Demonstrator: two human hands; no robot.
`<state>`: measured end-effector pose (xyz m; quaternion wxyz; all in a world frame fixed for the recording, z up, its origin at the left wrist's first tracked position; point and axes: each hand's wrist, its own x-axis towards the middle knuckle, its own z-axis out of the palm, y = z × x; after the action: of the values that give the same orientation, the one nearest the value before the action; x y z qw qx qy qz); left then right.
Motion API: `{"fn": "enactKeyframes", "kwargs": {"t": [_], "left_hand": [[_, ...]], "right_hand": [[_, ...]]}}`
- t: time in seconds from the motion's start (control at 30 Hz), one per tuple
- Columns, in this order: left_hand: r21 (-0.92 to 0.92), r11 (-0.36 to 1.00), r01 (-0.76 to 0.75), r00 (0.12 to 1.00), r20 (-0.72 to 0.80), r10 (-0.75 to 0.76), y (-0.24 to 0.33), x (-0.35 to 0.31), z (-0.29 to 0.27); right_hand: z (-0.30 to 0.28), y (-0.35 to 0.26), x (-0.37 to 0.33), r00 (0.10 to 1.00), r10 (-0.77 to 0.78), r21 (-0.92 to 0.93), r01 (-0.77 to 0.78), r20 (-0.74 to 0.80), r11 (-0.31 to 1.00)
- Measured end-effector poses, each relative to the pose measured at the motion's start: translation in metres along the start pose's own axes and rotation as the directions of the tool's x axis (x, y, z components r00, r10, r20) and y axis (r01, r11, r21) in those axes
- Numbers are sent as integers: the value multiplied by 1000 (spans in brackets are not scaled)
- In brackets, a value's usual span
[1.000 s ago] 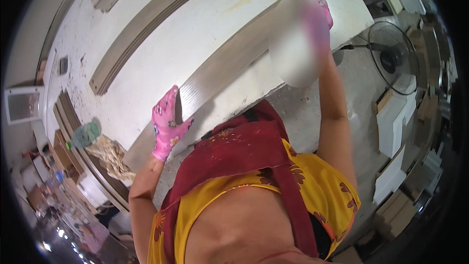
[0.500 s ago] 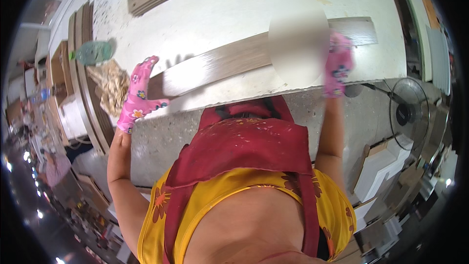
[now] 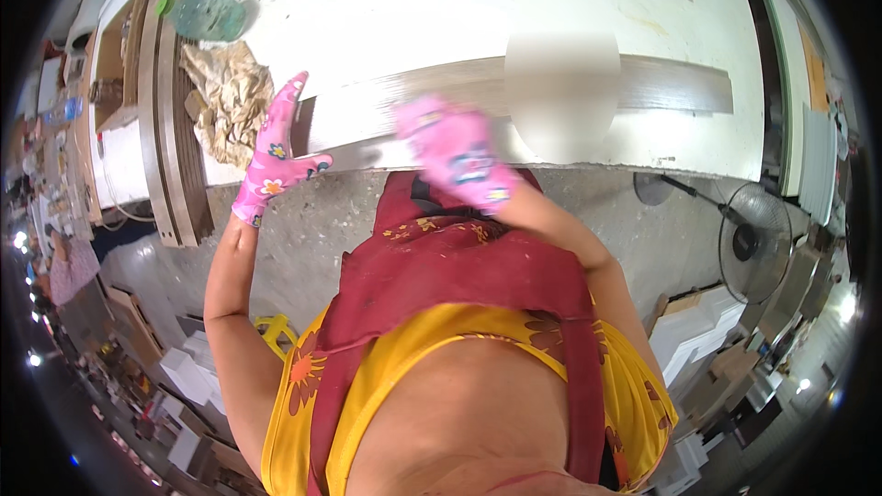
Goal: The person cleans the edges of long wooden panels using a hand scraper on a white workbench, picking each panel from a stack and placing it back after scraping.
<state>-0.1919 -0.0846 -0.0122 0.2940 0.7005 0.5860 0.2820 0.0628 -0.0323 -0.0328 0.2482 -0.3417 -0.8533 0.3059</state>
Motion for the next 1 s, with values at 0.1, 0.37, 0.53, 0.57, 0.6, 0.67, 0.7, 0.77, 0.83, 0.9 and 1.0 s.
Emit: {"fn": "enactKeyframes", "kwargs": {"t": [0.1,0.37,0.53,0.57,0.6,0.67,0.7,0.77,0.83,0.9,1.0], "left_hand": [[-259,964,51,993,-86,-76,-23,-24,-9],[-714,685,146,962,-60,-267,-48,-35,21],[-820,571,33,976,-95,-194,-62,-36,25],[-767,641,31,971,-129,-201,-64,-37,27],[-709,704,32,967,-156,-200,-60,-34,28],[-515,851,101,960,-173,-218,-51,-32,20],[-658,753,26,963,-185,-195,-61,-35,32],[-694,717,-57,965,-223,-140,-78,-38,42],[-660,747,84,944,-187,-272,-72,-32,41],[-753,658,14,964,-165,-209,-69,-32,39],[-617,778,118,953,-150,-263,-64,-28,37]], "right_hand": [[-77,52,-32,870,393,-105,-439,-297,892],[-23,40,-7,899,392,7,-398,-195,917],[91,-54,35,979,3,218,-49,205,975],[83,-79,44,948,-181,-218,241,261,946],[82,-79,44,960,-168,-163,206,223,965],[79,-77,44,982,-125,-53,134,139,990],[77,-74,40,979,-145,-48,154,143,987],[82,-68,41,975,-172,-66,182,139,981],[86,-54,55,977,-186,-102,196,104,975],[69,-63,72,947,-40,-81,69,319,994],[30,-41,63,955,17,-229,54,297,972]]}}
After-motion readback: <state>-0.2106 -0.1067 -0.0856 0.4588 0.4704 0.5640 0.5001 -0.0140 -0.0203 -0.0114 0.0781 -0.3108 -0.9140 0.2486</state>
